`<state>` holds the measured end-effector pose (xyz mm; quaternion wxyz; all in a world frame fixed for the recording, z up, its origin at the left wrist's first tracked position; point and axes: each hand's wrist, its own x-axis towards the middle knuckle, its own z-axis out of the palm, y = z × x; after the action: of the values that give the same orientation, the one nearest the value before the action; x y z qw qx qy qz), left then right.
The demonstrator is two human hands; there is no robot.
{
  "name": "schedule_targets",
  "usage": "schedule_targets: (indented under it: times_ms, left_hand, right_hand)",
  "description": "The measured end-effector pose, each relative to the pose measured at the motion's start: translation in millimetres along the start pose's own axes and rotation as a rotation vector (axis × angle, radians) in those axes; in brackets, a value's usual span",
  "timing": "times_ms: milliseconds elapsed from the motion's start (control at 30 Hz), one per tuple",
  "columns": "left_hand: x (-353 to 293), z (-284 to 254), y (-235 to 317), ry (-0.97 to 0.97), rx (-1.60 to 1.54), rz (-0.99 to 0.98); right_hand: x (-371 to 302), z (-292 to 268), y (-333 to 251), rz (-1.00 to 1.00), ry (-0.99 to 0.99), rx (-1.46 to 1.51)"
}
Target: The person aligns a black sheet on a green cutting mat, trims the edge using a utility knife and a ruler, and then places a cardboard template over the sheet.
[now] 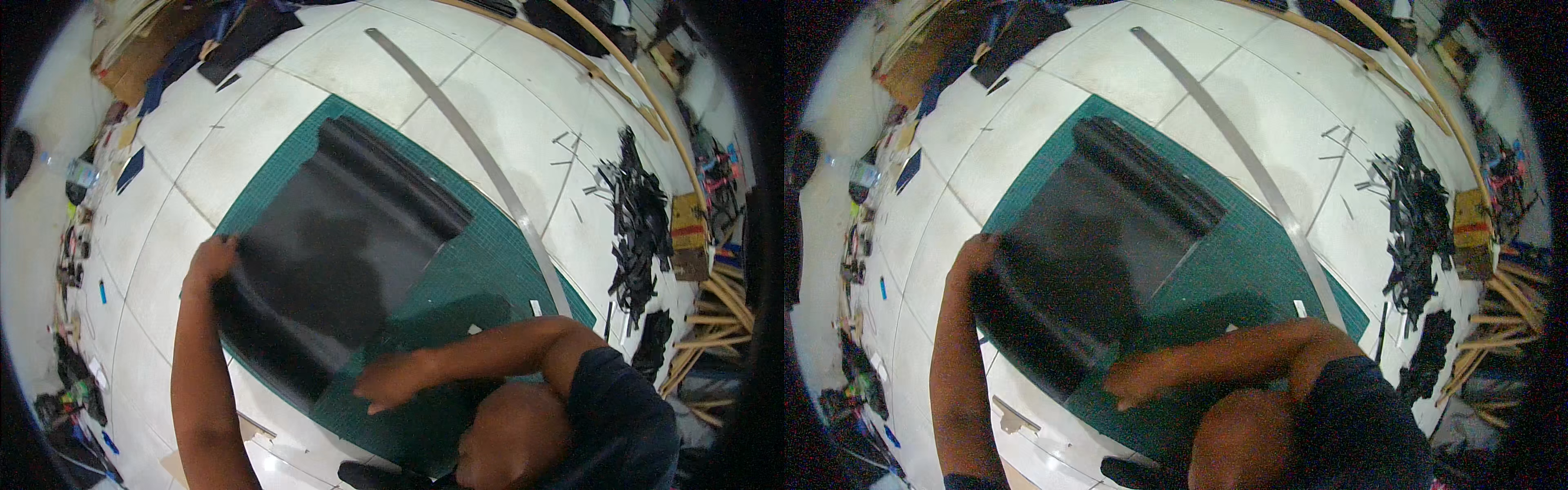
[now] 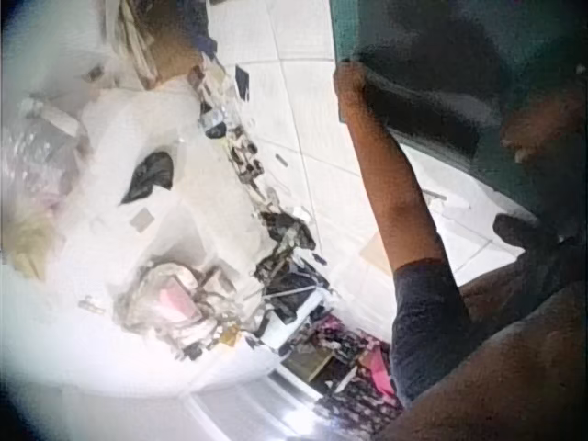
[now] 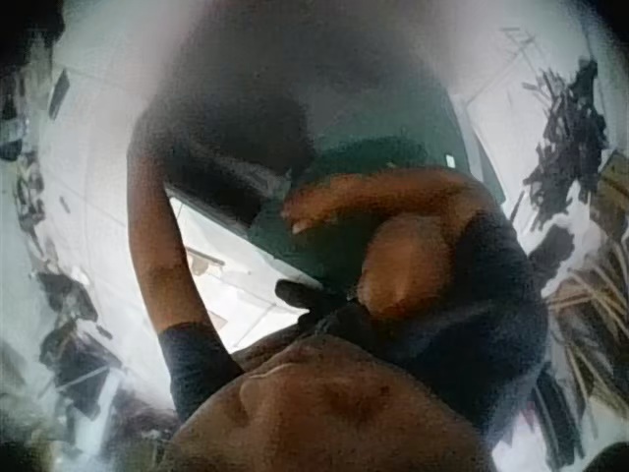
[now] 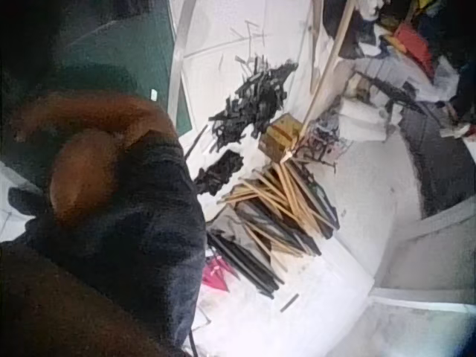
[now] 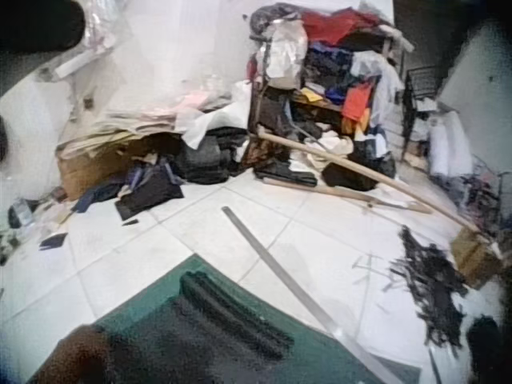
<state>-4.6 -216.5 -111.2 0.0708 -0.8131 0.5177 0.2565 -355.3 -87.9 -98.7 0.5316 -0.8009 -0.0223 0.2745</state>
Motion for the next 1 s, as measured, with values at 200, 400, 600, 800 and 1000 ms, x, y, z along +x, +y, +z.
schedule_targets:
  times_ms: [200,400,600,800,1000]
  left_hand:
    - [40.7,2.5,117.1,0.084,-0.314,0.271]
    - [87.4,17.6,154.8,0.042,-0.138,0.263]
    - [81.6,9.9,156.8,0.009,-0.130,0.275]
    - [62.2,13.2,176.4,0.023,-0.155,0.308]
    - [69.2,22.8,166.6,0.042,-0.174,0.331]
  right_hand:
    - [-124.8,-2.5,69.3,0.464,0.462,-0.540]
    - [-131.2,-7.7,92.0,0.482,0.489,-0.592]
    - [-134.0,-8.5,94.5,0.413,0.644,-0.592]
    - [-129.2,-7.6,103.1,0.357,0.616,-0.525]
    - [-133.0,-20.3,95.3,0.394,0.573,-0.428]
